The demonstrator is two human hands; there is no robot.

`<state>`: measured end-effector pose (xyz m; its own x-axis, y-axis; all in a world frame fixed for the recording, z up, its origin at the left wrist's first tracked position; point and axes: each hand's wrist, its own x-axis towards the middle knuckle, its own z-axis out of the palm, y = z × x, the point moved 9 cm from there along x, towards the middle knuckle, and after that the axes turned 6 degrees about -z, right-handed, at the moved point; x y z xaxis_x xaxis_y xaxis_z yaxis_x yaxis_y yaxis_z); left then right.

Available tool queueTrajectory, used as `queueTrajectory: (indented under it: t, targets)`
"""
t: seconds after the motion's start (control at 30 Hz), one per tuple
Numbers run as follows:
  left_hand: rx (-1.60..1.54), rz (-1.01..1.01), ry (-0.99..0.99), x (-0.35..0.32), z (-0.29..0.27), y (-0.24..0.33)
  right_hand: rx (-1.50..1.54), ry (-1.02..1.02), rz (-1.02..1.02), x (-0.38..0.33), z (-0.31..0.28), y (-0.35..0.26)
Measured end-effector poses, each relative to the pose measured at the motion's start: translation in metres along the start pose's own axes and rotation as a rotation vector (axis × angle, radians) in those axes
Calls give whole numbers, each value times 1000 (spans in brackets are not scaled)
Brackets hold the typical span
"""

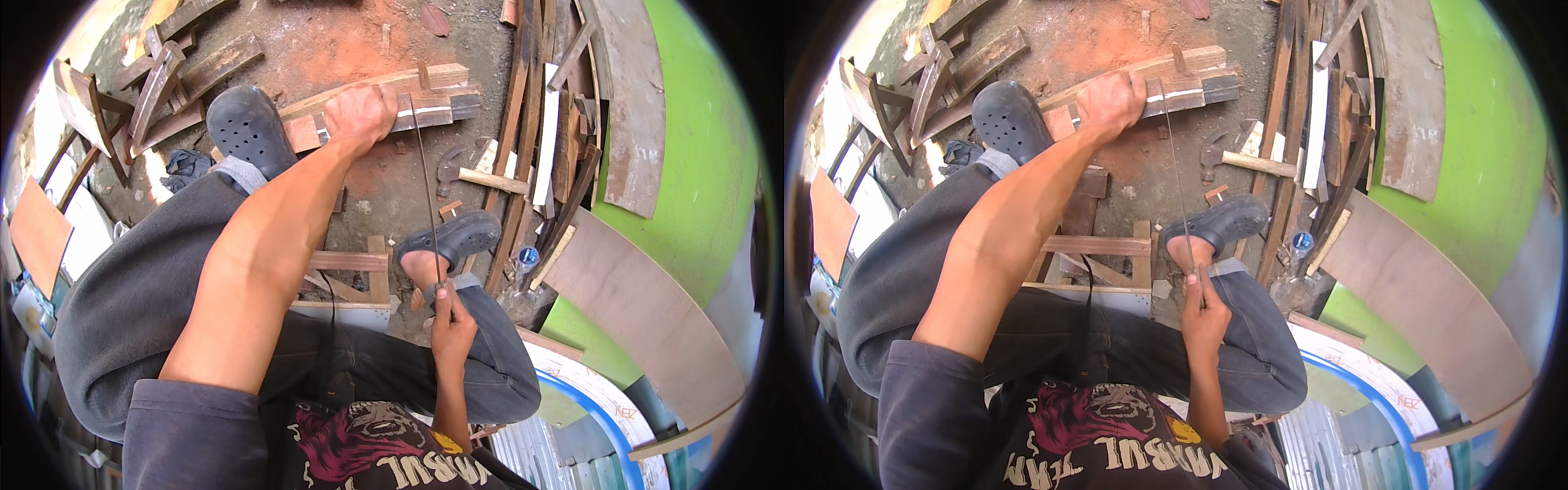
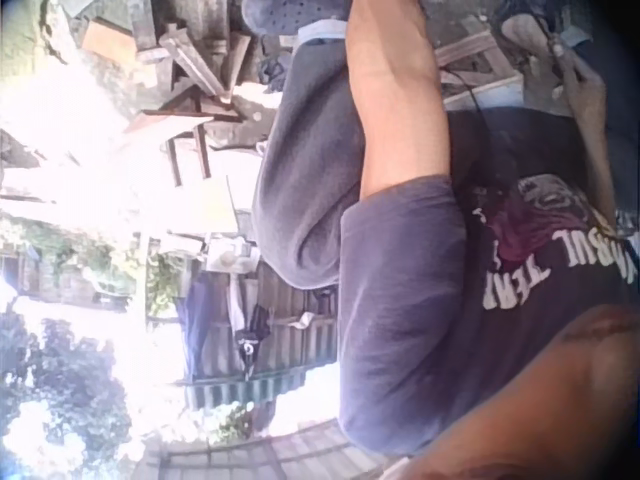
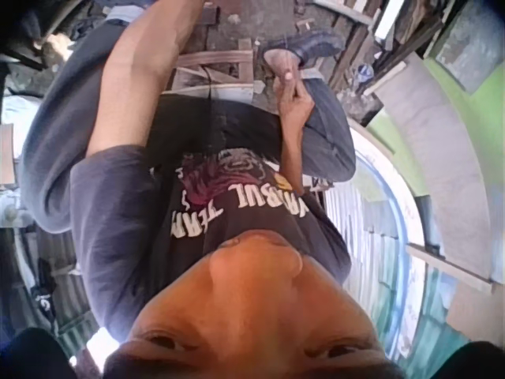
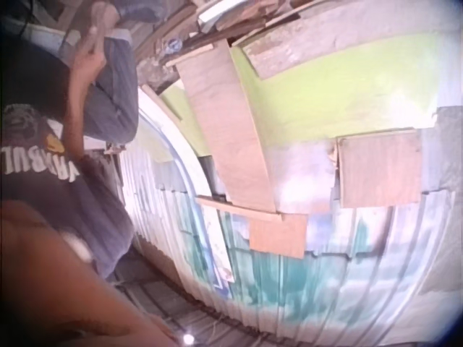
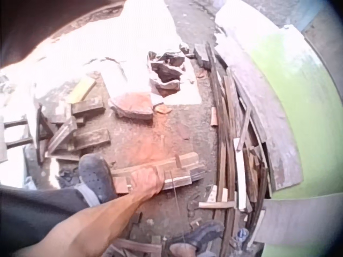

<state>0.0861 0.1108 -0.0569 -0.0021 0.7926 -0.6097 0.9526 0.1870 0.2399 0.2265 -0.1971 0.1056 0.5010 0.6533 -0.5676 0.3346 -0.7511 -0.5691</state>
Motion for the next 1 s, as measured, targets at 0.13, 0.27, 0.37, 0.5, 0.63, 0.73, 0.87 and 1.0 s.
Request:
queueTrajectory:
  t: [0.13, 0.27, 0.37, 0.5, 0.63, 0.73, 0.87, 1.0]
  targets:
    - [-15, 71, 31, 3, -3, 10, 9, 40, -172, 124, 41, -59]
    - [-44, 70, 31, -8, 3, -3, 30, 15, -87, 92, 40, -52]
    - [7, -4, -15, -2, -8, 1, 102, 17, -82, 18, 2, -24]
    - [-29, 37, 21, -5, -3, -1, 33, -2, -59, 48, 20, -20]
    - [-37, 69, 32, 0, -11, 15, 62, 19, -110, 135, 47, -68]
    - [-64, 29, 58, 1, -14, 6, 57, 20, -80, 78, 33, -47]
    - [-15, 15, 45, 3, -3, 4, 17, 5, -20, 9, -8, -1]
    - [-18, 51, 83, 1, -5, 10, 54, 39, -179, 114, 43, -38]
